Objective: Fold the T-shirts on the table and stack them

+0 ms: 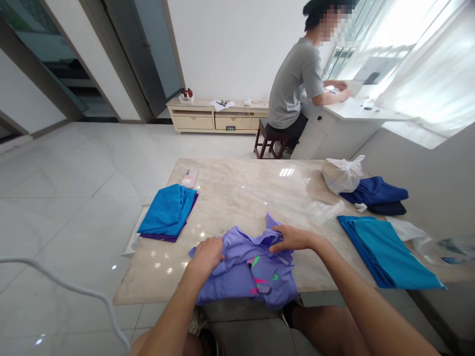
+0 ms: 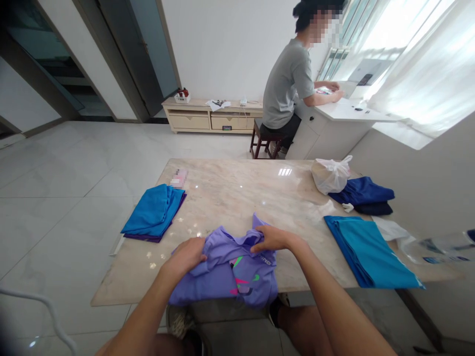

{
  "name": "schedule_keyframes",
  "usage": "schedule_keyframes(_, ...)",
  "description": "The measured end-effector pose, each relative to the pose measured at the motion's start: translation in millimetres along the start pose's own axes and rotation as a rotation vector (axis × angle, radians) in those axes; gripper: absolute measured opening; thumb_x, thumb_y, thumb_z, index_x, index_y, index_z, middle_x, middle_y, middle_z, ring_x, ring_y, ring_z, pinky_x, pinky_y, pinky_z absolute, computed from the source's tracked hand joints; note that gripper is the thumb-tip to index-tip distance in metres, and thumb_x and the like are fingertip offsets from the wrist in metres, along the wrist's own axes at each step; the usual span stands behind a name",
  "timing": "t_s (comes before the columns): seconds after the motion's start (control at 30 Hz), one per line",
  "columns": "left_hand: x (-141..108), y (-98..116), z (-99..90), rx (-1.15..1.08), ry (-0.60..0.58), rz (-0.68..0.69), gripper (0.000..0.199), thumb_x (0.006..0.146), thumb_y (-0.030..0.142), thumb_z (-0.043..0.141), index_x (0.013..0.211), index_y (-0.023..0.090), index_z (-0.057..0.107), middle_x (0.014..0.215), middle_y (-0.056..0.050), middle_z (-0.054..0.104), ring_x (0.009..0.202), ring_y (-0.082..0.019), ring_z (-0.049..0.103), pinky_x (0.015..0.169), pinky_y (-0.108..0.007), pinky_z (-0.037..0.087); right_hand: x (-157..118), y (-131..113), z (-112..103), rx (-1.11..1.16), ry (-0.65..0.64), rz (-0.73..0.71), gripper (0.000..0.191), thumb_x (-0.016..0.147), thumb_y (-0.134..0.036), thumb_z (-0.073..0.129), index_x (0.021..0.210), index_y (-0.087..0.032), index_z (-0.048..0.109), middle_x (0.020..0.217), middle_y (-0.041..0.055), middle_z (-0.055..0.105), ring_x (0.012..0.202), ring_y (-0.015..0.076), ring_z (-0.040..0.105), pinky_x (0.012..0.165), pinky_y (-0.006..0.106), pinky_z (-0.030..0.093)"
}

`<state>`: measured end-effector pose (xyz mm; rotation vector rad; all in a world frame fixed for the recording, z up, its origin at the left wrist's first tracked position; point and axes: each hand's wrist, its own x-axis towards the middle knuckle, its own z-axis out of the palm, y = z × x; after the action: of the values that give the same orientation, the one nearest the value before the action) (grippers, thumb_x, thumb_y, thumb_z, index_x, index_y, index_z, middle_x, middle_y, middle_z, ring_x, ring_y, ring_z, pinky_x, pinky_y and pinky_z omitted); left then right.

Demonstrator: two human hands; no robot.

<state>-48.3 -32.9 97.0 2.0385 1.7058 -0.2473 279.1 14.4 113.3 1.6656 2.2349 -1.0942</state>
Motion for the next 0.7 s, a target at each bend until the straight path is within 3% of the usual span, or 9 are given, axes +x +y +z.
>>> schedule_keyframes(0.13, 2, 6, 14.0, -0.03, -0.075, 0.111, 0.017, 0.078, 0.014, 0.08, 0.092, 0.02, 0.073, 0.107, -0.013, 0.082, 0.105, -0.035, 0.078, 0.093, -0.041, 0.058, 3, -1, 21, -0.123, -0.048, 0.07, 0.041, 0.078, -0.033, 0.086, 0.116, -0.019, 0.081, 0.123, 0.0135, 0.082, 0.112, 0.0321, 0.077, 0.096, 0.038, 0.06)
schedule_keyframes(0.23, 0, 24, 24.1, -0.078, -0.393, 0.269, 0.027, 0.068, 0.025, 0.091, 0.072, 0.023, 0.064, 0.081, -0.002, 0.075, 0.082, -0.028, 0.074, 0.077, -0.036, 0.058, 3, -7, 31, -0.197, -0.19, 0.099, 0.03, 0.075, -0.032, 0.086, 0.101, -0.018, 0.082, 0.104, 0.0102, 0.084, 0.099, 0.0315, 0.079, 0.085, 0.037, 0.062)
schedule_keyframes(0.3, -1, 33, 24.5, -0.142, -0.63, 0.384, 0.032, 0.07, 0.03, 0.089, 0.065, 0.023, 0.058, 0.068, 0.002, 0.068, 0.072, -0.024, 0.069, 0.07, -0.033, 0.055, 0, -10, 27, -0.157, -0.376, 0.055, 0.022, 0.071, -0.033, 0.088, 0.088, -0.02, 0.081, 0.09, 0.0046, 0.083, 0.088, 0.0288, 0.078, 0.076, 0.033, 0.061)
schedule_keyframes(0.33, -2, 34, 21.6, -0.19, -0.664, 0.416, 0.03, 0.074, 0.03, 0.085, 0.064, 0.023, 0.058, 0.066, 0.002, 0.067, 0.07, -0.024, 0.068, 0.07, -0.032, 0.054, -2, -10, 21, -0.115, -0.415, 0.013, 0.015, 0.073, -0.031, 0.085, 0.083, -0.021, 0.08, 0.087, 0.003, 0.082, 0.086, 0.0271, 0.078, 0.075, 0.032, 0.059)
schedule_keyframes(0.4, -3, 27, 9.5, -0.308, -0.447, 0.382, 0.019, 0.084, 0.028, 0.072, 0.068, 0.023, 0.064, 0.072, -0.001, 0.072, 0.076, -0.025, 0.07, 0.074, -0.033, 0.053, -9, -6, 5, -0.031, -0.27, -0.065, 0.007, 0.082, -0.022, 0.071, 0.081, -0.021, 0.079, 0.09, 0.0038, 0.083, 0.088, 0.0248, 0.077, 0.077, 0.029, 0.056)
schedule_keyframes(0.5, -3, -2, -16.0, -0.504, 0.216, 0.168, 0.024, 0.096, 0.028, 0.052, 0.091, 0.023, 0.076, 0.098, -0.008, 0.082, 0.096, -0.028, 0.076, 0.088, -0.037, 0.055, -17, 3, -19, 0.031, 0.228, -0.06, 0.027, 0.084, -0.01, 0.053, 0.087, -0.02, 0.078, 0.097, 0.0074, 0.084, 0.094, 0.0247, 0.077, 0.082, 0.028, 0.051)
schedule_keyframes(0.57, 0, -21, -29.9, -0.668, 0.535, 0.069, 0.029, 0.098, 0.035, 0.05, 0.103, 0.023, 0.076, 0.11, -0.011, 0.082, 0.105, -0.029, 0.075, 0.095, -0.039, 0.055, -21, 7, -28, 0.059, 0.505, -0.017, 0.03, 0.087, -0.012, 0.051, 0.092, -0.021, 0.078, 0.094, 0.0073, 0.083, 0.092, 0.0256, 0.076, 0.078, 0.029, 0.049)
schedule_keyframes(0.63, 3, -31, -38.1, -0.823, 0.706, 0.028, 0.03, 0.096, 0.043, 0.053, 0.104, 0.022, 0.073, 0.108, -0.011, 0.081, 0.103, -0.029, 0.075, 0.094, -0.038, 0.056, -24, 6, -30, 0.087, 0.716, 0.011, 0.029, 0.092, -0.021, 0.051, 0.096, -0.023, 0.079, 0.087, 0.0061, 0.081, 0.083, 0.0259, 0.074, 0.073, 0.03, 0.047)
schedule_keyframes(0.7, 4, -30, -41.1, -0.926, 0.771, 0.021, 0.032, 0.096, 0.049, 0.055, 0.102, 0.022, 0.071, 0.1, -0.008, 0.079, 0.097, -0.028, 0.073, 0.09, -0.036, 0.057, -25, 0, -30, 0.1, 0.873, 0.02, 0.029, 0.097, -0.032, 0.052, 0.097, -0.023, 0.08, 0.078, 0.0051, 0.078, 0.074, 0.0255, 0.071, 0.068, 0.031, 0.044)
